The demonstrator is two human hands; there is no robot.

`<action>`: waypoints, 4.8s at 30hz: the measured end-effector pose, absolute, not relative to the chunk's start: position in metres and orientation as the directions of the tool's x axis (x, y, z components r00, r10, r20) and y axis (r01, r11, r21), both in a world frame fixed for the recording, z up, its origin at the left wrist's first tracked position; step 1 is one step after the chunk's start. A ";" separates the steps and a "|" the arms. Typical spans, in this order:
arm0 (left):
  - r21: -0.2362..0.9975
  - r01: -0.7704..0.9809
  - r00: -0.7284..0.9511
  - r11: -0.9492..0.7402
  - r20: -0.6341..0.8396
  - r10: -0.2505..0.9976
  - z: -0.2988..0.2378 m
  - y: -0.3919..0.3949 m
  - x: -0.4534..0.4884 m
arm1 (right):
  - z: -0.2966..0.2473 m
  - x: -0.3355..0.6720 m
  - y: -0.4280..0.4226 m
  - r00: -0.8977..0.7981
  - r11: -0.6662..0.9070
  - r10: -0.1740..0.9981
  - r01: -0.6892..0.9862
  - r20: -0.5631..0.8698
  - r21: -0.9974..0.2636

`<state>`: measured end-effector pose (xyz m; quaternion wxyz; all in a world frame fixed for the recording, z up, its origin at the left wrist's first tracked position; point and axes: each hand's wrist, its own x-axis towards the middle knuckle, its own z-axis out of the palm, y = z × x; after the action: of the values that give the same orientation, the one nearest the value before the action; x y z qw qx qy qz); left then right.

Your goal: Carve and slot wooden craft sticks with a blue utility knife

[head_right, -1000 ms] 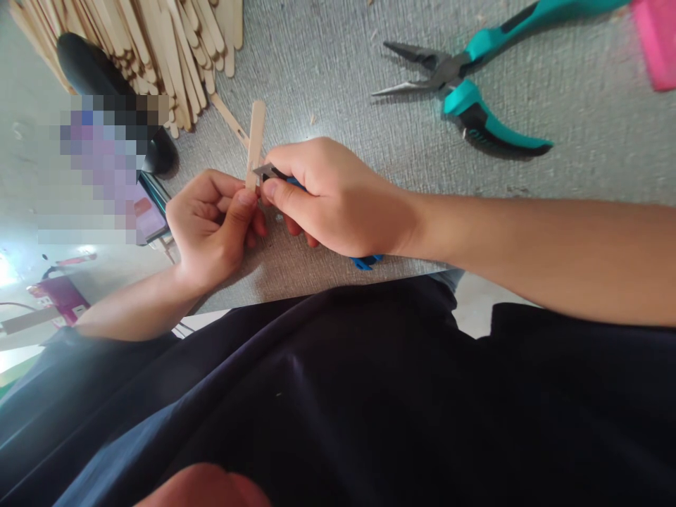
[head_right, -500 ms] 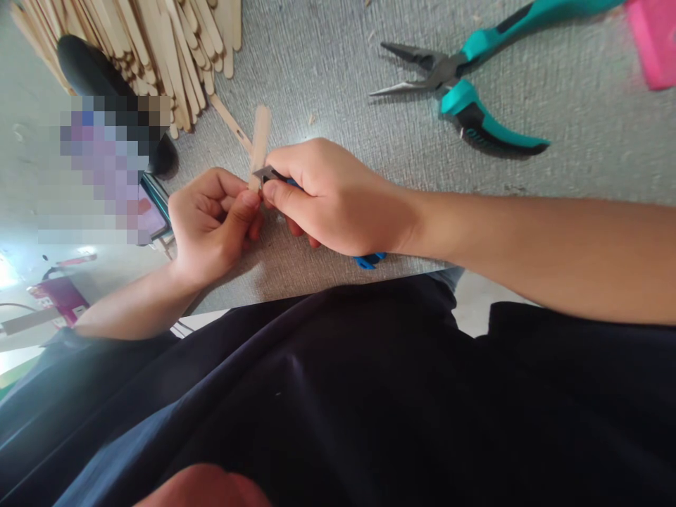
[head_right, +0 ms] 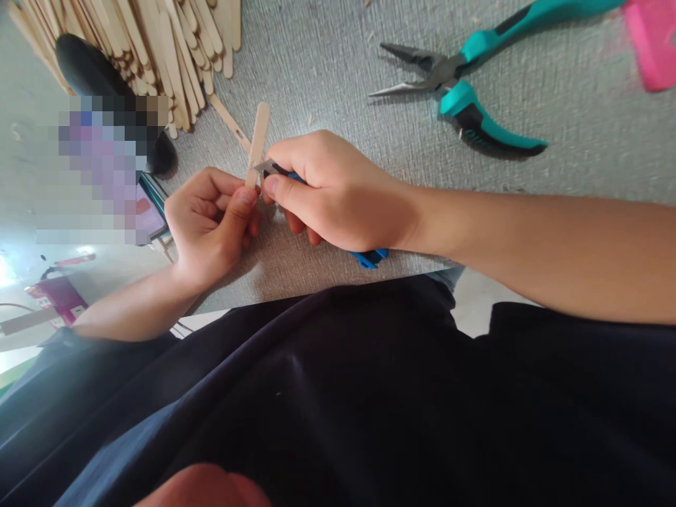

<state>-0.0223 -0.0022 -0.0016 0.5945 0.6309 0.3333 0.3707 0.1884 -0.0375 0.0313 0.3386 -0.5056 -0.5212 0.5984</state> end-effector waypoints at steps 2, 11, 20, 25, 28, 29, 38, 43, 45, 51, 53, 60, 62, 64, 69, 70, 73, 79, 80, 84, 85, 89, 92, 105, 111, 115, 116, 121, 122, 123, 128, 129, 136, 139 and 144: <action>0.998 -0.015 0.500 -0.059 0.059 0.864 -0.003 -0.002 -0.022 | 0.031 0.188 -0.037 -0.257 -0.221 0.934 0.134 -0.249 -0.966; 0.999 0.047 0.484 -0.006 -0.018 0.875 -0.008 -0.004 -0.024 | 0.035 0.189 -0.033 -0.295 -0.243 0.917 0.120 -0.268 -0.963; 0.999 0.044 0.424 0.019 -0.036 0.905 -0.008 -0.006 -0.026 | 0.035 0.200 -0.029 -0.305 -0.197 0.918 0.206 -0.254 -0.959; 0.994 0.085 0.402 -0.075 0.035 0.915 -0.001 -0.011 -0.025 | 0.036 0.201 -0.030 -0.307 -0.174 0.922 0.217 -0.237 -0.960; 0.992 0.066 0.384 -0.104 0.071 0.920 0.002 -0.012 -0.022 | 0.036 0.199 -0.030 -0.295 -0.171 0.927 0.222 -0.233 -0.960; 0.993 0.052 0.383 -0.107 0.079 0.920 0.002 -0.011 -0.021 | 0.036 0.199 -0.030 -0.295 -0.164 0.928 0.221 -0.226 -0.961; 0.999 -0.032 0.447 -0.019 0.031 0.894 -0.012 -0.005 -0.026 | 0.035 0.201 -0.028 -0.331 -0.123 0.921 0.255 -0.206 -0.959; 0.999 -0.011 0.479 -0.048 0.047 0.877 -0.009 -0.004 -0.028 | 0.035 0.201 -0.029 -0.348 -0.085 0.925 0.202 -0.153 -0.976; 0.997 0.047 0.489 -0.058 0.027 0.872 -0.006 -0.003 -0.030 | 0.035 0.202 -0.030 -0.359 -0.061 0.924 0.200 -0.131 -0.978; 0.989 0.105 0.561 -0.102 0.026 0.827 -0.002 0.001 -0.035 | 0.036 0.204 -0.032 -0.300 -0.102 0.946 0.073 -0.119 -0.992; 0.987 0.113 0.584 -0.113 0.026 0.811 -0.001 0.003 -0.034 | 0.037 0.205 -0.033 -0.279 -0.098 0.954 0.048 -0.107 -0.994; 0.975 0.112 0.656 -0.191 0.071 0.751 0.004 0.005 -0.031 | 0.037 0.204 -0.031 -0.288 -0.078 0.955 -0.004 -0.074 -0.997; 0.959 0.110 0.686 -0.260 0.116 0.718 0.006 0.005 -0.032 | 0.035 0.202 -0.030 -0.274 -0.019 0.962 -0.046 -0.006 -0.999; 0.939 0.122 0.717 -0.322 0.141 0.683 0.009 0.005 -0.033 | 0.033 0.200 -0.030 -0.251 0.033 0.966 -0.086 0.054 -0.996; 0.926 0.138 0.776 -0.352 0.120 0.619 0.012 0.005 -0.036 | 0.034 0.198 -0.031 -0.213 0.028 0.976 -0.122 0.054 -0.992; 0.925 0.130 0.776 -0.356 0.128 0.618 0.011 0.005 -0.036 | 0.035 0.198 -0.032 -0.197 0.013 0.980 -0.108 0.034 -0.994; 0.923 0.111 0.743 -0.367 0.168 0.648 0.007 0.005 -0.034 | 0.036 0.198 -0.031 -0.140 -0.036 0.990 -0.033 -0.031 -0.999; 0.934 0.048 0.628 -0.355 0.248 0.738 0.000 0.001 -0.032 | 0.039 0.198 -0.031 -0.123 -0.185 0.976 -0.026 -0.180 -0.982; 0.937 0.056 0.616 -0.346 0.241 0.750 -0.001 0.000 -0.032 | 0.039 0.197 -0.032 -0.124 -0.211 0.971 -0.051 -0.204 -0.976; 0.947 0.104 0.563 -0.304 0.196 0.803 -0.003 -0.003 -0.032 | 0.039 0.192 -0.037 -0.072 -0.250 0.967 -0.127 -0.243 -0.960; 0.946 0.119 0.553 -0.302 0.189 0.811 -0.003 -0.004 -0.032 | 0.039 0.191 -0.038 -0.060 -0.251 0.968 -0.138 -0.245 -0.958; 0.939 0.141 0.540 -0.314 0.193 0.819 -0.003 -0.005 -0.032 | 0.037 0.187 -0.043 -0.171 -0.302 0.945 -0.135 -0.278 -0.944; 0.931 0.130 0.542 -0.341 0.221 0.811 -0.002 -0.004 -0.030 | 0.034 0.185 -0.045 -0.271 -0.330 0.916 -0.098 -0.294 -0.939; 0.905 0.128 0.600 -0.406 0.255 0.758 0.004 -0.002 -0.029 | 0.034 0.183 -0.043 -0.285 -0.310 0.912 -0.005 -0.296 -0.951; 0.912 0.110 0.611 -0.395 0.252 0.751 0.001 -0.001 -0.028 | 0.031 0.185 -0.043 -0.316 -0.247 0.918 0.012 -0.238 -0.969; 0.916 0.213 0.614 -0.340 0.145 0.776 0.001 -0.002 -0.032 | 0.028 0.186 -0.042 -0.316 -0.215 0.926 0.014 -0.208 -0.977; 0.921 0.216 0.620 -0.325 0.127 0.774 0.001 -0.002 -0.032 | 0.028 0.187 -0.041 -0.318 -0.214 0.924 0.024 -0.210 -0.977; 0.948 0.124 0.644 -0.291 0.146 0.751 -0.003 0.000 -0.033 | 0.027 0.192 -0.038 -0.389 -0.133 0.912 0.015 -0.128 -0.991; 0.951 0.104 0.646 -0.291 0.158 0.747 -0.005 0.001 -0.032 | 0.027 0.193 -0.038 -0.417 -0.121 0.902 0.009 -0.113 -0.993; 0.953 0.096 0.647 -0.287 0.159 0.746 -0.006 0.001 -0.032 | 0.027 0.194 -0.038 -0.438 -0.116 0.893 0.004 -0.106 -0.993; 0.961 0.047 0.637 -0.273 0.182 0.749 -0.003 0.001 -0.030 | 0.029 0.194 -0.039 -0.376 -0.113 0.921 -0.007 -0.102 -0.994; 0.962 0.042 0.636 -0.269 0.181 0.750 -0.002 0.001 -0.030 | 0.030 0.193 -0.039 -0.352 -0.123 0.929 0.007 -0.118 -0.992; 0.951 0.097 0.640 -0.293 0.166 0.750 0.000 0.000 -0.031 | 0.030 0.190 -0.038 -0.317 -0.125 0.939 0.057 -0.137 -0.991; 0.951 0.100 0.644 -0.294 0.163 0.747 0.000 0.001 -0.031 | 0.030 0.190 -0.038 -0.312 -0.165 0.937 0.011 -0.160 -0.986; 0.944 0.135 0.650 -0.301 0.145 0.746 0.000 0.001 -0.032 | 0.031 0.191 -0.038 -0.300 -0.219 0.932 -0.024 -0.202 -0.975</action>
<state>-0.0319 0.0009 0.0004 0.5132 0.7495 0.2936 0.2977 0.1909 -0.0377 0.0309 0.3771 -0.4557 -0.4981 0.6341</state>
